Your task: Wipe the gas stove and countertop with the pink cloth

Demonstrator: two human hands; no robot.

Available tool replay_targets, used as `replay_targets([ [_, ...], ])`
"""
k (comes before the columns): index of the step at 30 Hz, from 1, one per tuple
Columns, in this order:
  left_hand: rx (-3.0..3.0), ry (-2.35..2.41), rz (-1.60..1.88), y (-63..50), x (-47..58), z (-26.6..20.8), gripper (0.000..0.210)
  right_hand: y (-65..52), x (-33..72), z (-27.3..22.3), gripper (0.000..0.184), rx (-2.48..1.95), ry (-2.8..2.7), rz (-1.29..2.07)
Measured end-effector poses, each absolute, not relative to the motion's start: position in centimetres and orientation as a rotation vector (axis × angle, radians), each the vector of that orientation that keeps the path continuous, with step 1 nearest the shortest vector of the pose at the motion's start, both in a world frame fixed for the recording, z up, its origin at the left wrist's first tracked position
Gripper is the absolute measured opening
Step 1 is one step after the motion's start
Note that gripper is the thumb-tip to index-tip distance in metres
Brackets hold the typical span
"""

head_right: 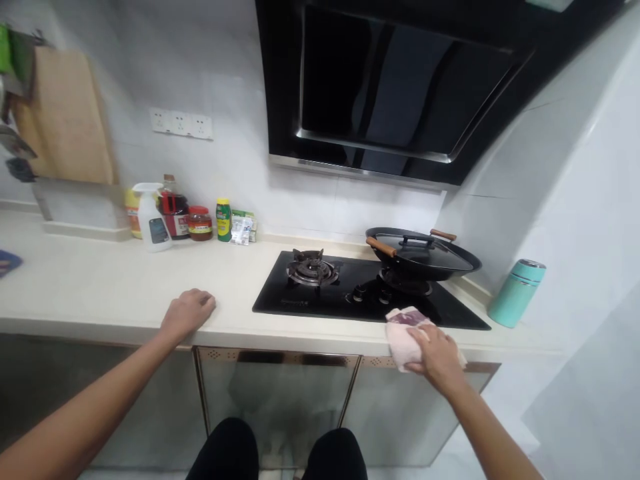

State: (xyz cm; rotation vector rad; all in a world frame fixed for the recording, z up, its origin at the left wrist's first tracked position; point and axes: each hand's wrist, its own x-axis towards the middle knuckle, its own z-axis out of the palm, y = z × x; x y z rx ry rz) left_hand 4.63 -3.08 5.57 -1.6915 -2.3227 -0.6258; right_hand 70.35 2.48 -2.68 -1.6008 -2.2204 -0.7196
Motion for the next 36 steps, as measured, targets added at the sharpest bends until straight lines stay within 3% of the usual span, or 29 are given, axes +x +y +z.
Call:
replay_targets([
  [4,-1.703,-2.288,-0.607,-3.2,5.0,5.4,0.049,2.9,73.7,-2.2,0.076,-1.757,-2.191,-0.7],
  [8,-1.701,-2.284,-0.641,-3.4,5.6,5.7,0.046,1.9,70.0,-0.7,0.066,-1.867,-2.216,-0.748],
  [15,-1.677,-2.333,-0.641,-3.4,6.2,5.5,0.041,-1.0,52.5,2.5,0.066,-1.518,-2.503,-0.712],
  [25,-1.667,-2.256,-0.774,-3.9,6.2,5.3,0.034,-4.4,30.7,5.1,0.067,-1.302,-2.618,-0.391],
  [29,-1.716,-2.104,-0.887,-4.6,7.7,5.4,0.03,-4.8,29.9,5.0,0.067,-1.214,-2.61,-0.41],
  [33,-2.074,-1.6,-1.096,-5.5,12.5,4.2,0.043,-4.1,32.5,4.4,0.077,-1.008,-2.587,-0.241],
  [36,-2.338,-1.34,-0.972,-6.1,15.6,2.8,0.052,-2.4,36.5,4.3,0.063,-0.812,-2.505,-0.075],
])
